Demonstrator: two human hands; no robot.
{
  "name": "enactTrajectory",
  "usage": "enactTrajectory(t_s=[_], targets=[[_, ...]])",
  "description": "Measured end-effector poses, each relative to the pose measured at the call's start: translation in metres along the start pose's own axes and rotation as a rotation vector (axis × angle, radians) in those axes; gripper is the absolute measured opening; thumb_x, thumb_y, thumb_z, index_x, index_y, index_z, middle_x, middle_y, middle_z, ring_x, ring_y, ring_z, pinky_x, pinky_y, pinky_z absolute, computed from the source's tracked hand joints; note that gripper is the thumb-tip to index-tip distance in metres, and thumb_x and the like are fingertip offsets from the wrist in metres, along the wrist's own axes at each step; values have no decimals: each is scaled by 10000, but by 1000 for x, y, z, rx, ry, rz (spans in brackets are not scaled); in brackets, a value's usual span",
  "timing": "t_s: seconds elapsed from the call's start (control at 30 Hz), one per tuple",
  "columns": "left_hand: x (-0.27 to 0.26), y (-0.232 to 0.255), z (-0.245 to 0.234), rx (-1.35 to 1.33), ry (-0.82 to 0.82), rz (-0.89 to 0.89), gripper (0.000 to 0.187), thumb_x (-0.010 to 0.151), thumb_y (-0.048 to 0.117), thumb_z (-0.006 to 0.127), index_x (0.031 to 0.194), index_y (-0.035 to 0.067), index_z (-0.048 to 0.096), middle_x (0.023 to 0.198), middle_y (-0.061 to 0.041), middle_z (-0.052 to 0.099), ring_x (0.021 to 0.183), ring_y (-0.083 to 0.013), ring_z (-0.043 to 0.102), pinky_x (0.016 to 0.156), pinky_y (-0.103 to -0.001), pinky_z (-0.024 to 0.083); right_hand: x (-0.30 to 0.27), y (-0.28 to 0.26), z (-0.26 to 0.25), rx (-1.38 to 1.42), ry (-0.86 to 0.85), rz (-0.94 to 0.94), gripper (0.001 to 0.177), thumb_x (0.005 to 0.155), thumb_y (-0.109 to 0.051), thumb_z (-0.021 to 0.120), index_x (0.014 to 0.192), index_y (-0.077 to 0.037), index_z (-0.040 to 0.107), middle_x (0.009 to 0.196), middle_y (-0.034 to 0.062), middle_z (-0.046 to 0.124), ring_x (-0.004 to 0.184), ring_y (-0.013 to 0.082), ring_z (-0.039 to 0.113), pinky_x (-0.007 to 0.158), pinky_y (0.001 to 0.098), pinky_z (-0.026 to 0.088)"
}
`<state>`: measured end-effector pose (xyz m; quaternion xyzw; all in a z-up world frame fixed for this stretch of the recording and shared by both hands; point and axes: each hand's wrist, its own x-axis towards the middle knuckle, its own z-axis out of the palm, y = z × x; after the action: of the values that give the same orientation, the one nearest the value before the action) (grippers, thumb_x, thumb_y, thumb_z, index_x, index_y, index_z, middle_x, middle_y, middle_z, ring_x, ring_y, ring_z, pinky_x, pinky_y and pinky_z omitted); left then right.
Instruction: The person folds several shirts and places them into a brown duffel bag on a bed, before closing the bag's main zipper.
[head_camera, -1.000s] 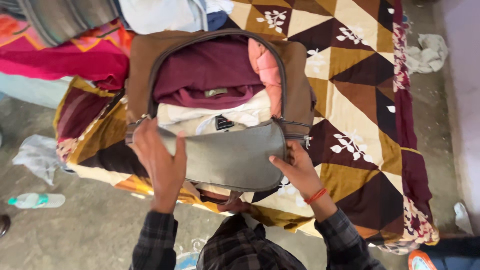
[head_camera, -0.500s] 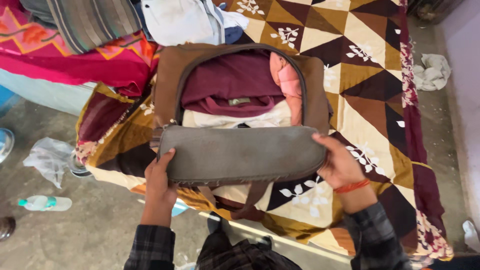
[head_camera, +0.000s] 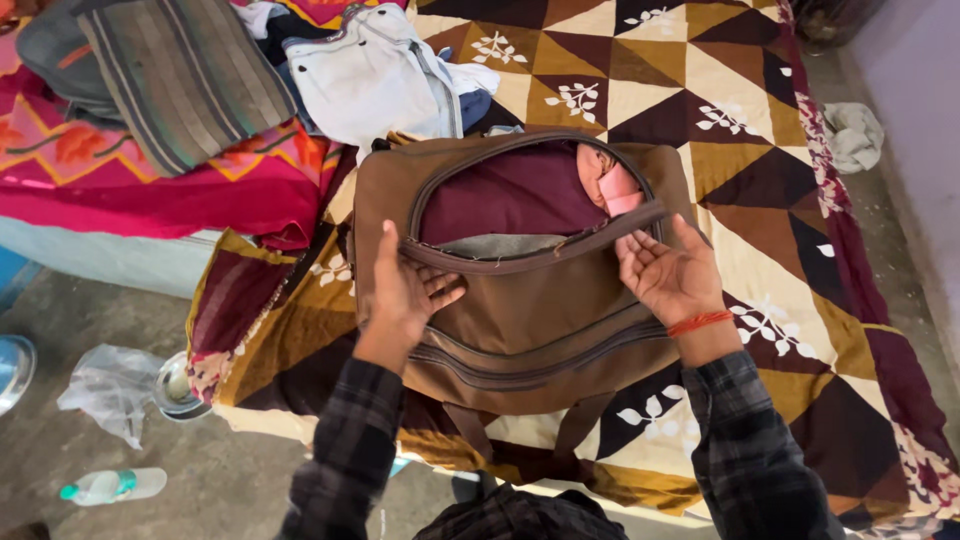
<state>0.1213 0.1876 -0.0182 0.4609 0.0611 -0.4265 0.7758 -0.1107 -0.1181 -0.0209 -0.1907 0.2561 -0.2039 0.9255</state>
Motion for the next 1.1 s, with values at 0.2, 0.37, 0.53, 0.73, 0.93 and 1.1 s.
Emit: enactTrajectory(t_s=[0.2,0.37,0.53,0.73,0.93,1.1], targets=[[-28,-51,-14,340,-20,775,610,1035,534,510,1326,0,565,1207,-113,620,1092,-221,615,883,-362,562,0,20,-4,-878,-113,-722,557,796,-35,742,1281,0,470,1235,91,555,1151,206,610,918,365,597],[-40,-50,-7,589,312,960,443,908,121,726,1249,4,469,1125,-125,583,957,-225,627,839,-345,541,-16,8,14,-1286,-53,-986,565,831,-66,777,1313,-17,487,1114,45,610,988,101,609,831,242,508],[-28,-23,17,747,358,1315,287,903,38,670,1122,-55,508,1013,-180,558,903,-261,560,770,-406,489,4,-1,8,-1431,36,-1079,258,949,-227,699,893,-2,586,755,3,538,723,86,467,642,274,371],[34,27,22,789,646,1189,350,1044,237,701,861,-35,577,670,-165,550,591,-337,493,592,-454,435,64,-22,29,-1336,303,-1132,512,1092,-366,669,792,35,564,638,67,449,617,154,396,558,384,331],[98,30,15,1325,914,1090,412,973,442,670,857,47,642,697,-226,663,636,-458,647,559,-553,503,124,-23,23,-1752,601,-990,543,975,-559,661,937,-25,754,780,252,692,742,458,672,669,543,517],[108,20,17,1540,954,885,416,1042,463,554,918,69,595,669,-243,662,623,-479,654,564,-596,503,139,-15,17,-1888,757,-787,605,974,-654,580,972,-84,782,870,271,720,848,498,692,766,598,546]])
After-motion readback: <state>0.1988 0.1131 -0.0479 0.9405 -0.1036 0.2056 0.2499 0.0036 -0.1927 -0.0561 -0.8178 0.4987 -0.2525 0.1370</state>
